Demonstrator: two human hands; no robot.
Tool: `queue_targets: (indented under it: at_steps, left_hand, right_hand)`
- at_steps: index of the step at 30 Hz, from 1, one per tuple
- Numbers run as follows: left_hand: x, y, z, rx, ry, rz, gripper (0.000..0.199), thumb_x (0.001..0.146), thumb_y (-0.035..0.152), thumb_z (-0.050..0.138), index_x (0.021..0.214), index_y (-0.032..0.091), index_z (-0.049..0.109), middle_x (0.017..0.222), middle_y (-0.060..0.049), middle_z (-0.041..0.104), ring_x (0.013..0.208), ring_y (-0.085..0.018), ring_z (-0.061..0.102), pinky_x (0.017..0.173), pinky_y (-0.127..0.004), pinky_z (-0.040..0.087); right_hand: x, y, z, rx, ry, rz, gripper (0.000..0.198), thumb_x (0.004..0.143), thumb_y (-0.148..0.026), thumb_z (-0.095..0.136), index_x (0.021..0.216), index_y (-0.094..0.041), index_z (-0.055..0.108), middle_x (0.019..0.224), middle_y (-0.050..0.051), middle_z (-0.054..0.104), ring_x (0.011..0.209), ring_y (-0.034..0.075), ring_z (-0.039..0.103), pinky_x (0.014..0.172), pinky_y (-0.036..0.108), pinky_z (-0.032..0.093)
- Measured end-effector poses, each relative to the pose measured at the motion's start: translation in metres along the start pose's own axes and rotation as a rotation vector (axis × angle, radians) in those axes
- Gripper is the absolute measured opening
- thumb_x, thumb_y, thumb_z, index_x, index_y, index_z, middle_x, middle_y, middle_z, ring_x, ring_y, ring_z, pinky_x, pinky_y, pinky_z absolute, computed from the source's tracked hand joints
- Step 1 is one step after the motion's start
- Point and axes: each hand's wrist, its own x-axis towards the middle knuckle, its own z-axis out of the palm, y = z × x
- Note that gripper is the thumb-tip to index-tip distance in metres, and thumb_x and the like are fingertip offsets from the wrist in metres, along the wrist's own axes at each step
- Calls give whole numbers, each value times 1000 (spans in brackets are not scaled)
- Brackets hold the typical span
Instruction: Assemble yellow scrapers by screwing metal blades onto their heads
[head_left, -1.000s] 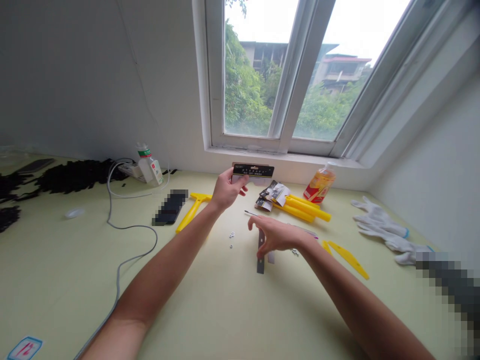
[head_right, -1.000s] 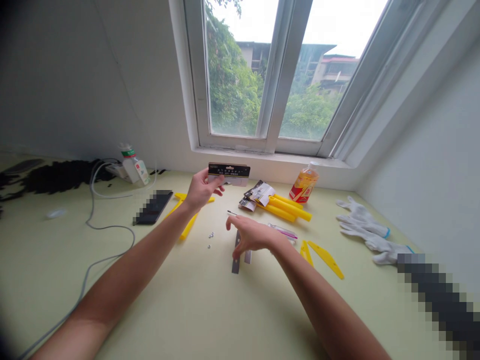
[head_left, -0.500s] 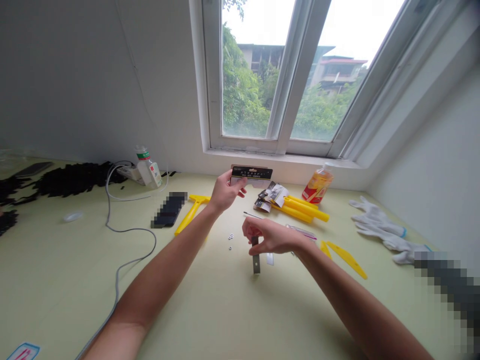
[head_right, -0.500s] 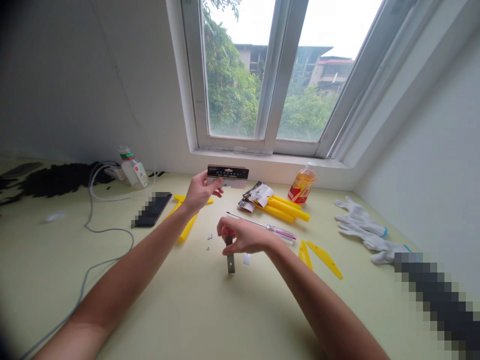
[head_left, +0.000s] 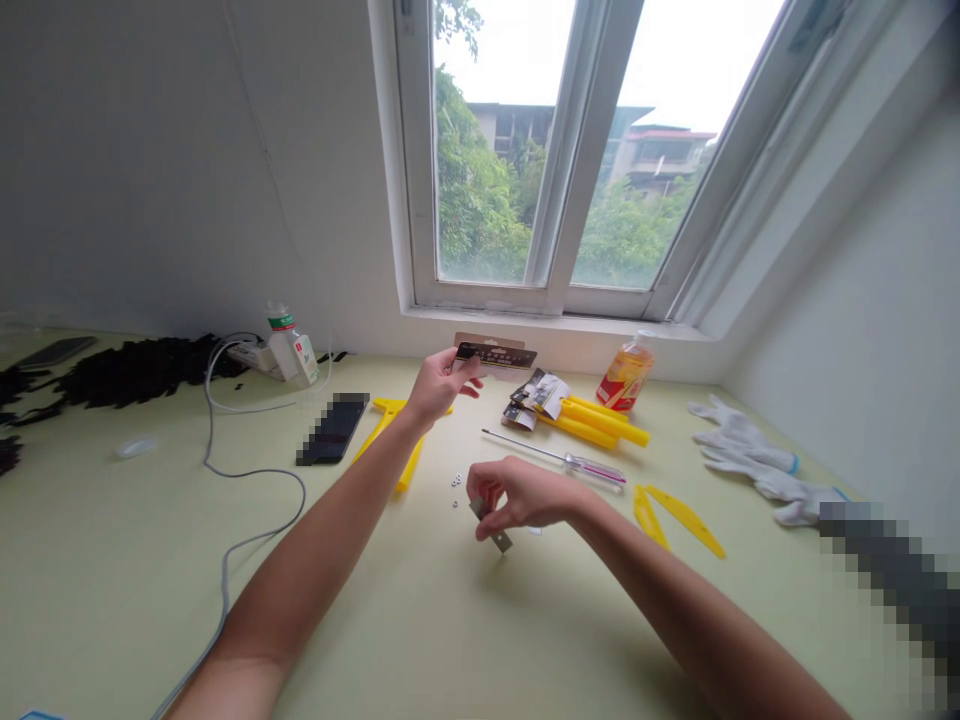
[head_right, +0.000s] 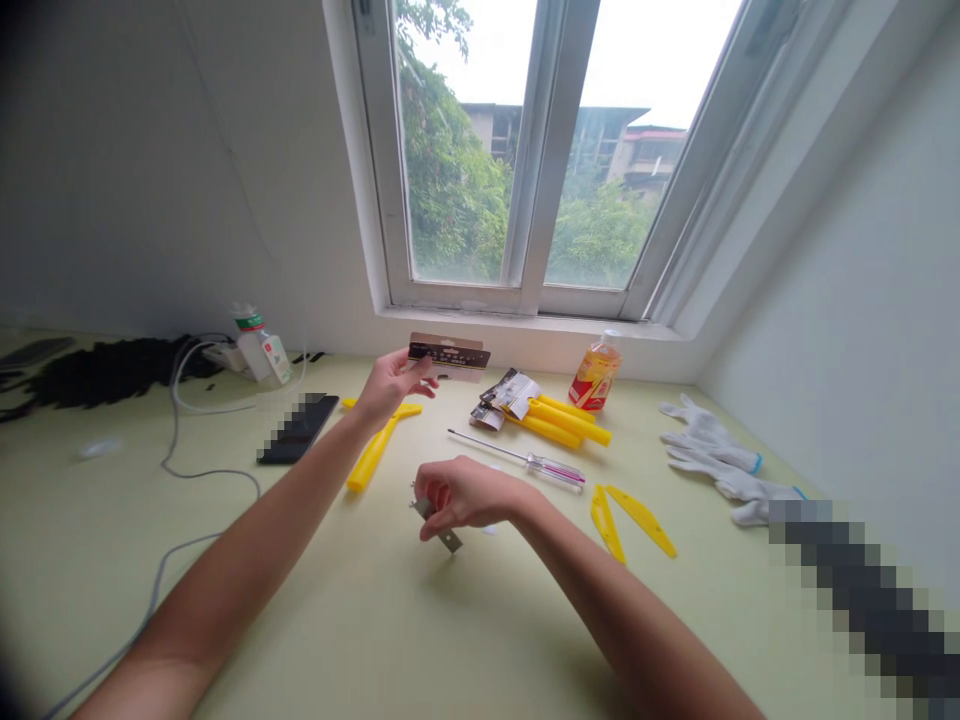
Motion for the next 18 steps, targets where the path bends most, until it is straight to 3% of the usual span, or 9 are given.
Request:
queue_targets:
  at_steps: [8, 11, 13, 15, 18]
  left_hand:
    - [4, -3, -13, 176, 19, -13, 34, 79, 45, 69, 91, 14, 62, 76, -5, 63, 58, -15, 65, 51, -25, 56]
    - [8, -15, -25, 306, 142, -33, 34, 81, 44, 66, 97, 16, 56, 78, -4, 63, 53, -15, 65, 47, -25, 53]
    - [11, -24, -34, 387, 212, -109, 40, 84, 44, 62, 112, 19, 49, 86, -5, 64, 54, -15, 67, 49, -24, 53]
    - [13, -30, -45, 567, 192, -246, 48, 87, 45, 56, 127, 22, 40, 95, -8, 66, 57, -15, 68, 53, -24, 52]
    - [15, -29, -62, 870, 136, -395, 48, 86, 48, 56, 123, 19, 47, 104, -15, 66, 66, -18, 69, 59, -26, 51]
  right_hand:
    - [0, -3, 1, -15, -36, 58, 41, 63, -36, 84, 91, -21, 58, 73, -4, 64, 65, 13, 60, 57, 21, 43]
    - [0, -5, 1, -38, -50, 69, 42, 63, -36, 85, 93, -22, 58, 72, -4, 63, 64, 12, 59, 56, 20, 42]
    - [-1, -5, 1, -75, -56, 89, 43, 62, -35, 85, 93, -22, 58, 72, -5, 62, 64, 12, 58, 55, 20, 41]
    - [-1, -6, 1, -106, -57, 106, 44, 61, -33, 86, 94, -22, 59, 72, -5, 62, 64, 12, 57, 55, 20, 41]
    - [-1, -6, 1, -119, -59, 115, 46, 61, -33, 86, 97, -23, 59, 74, -6, 62, 65, 12, 57, 56, 20, 42]
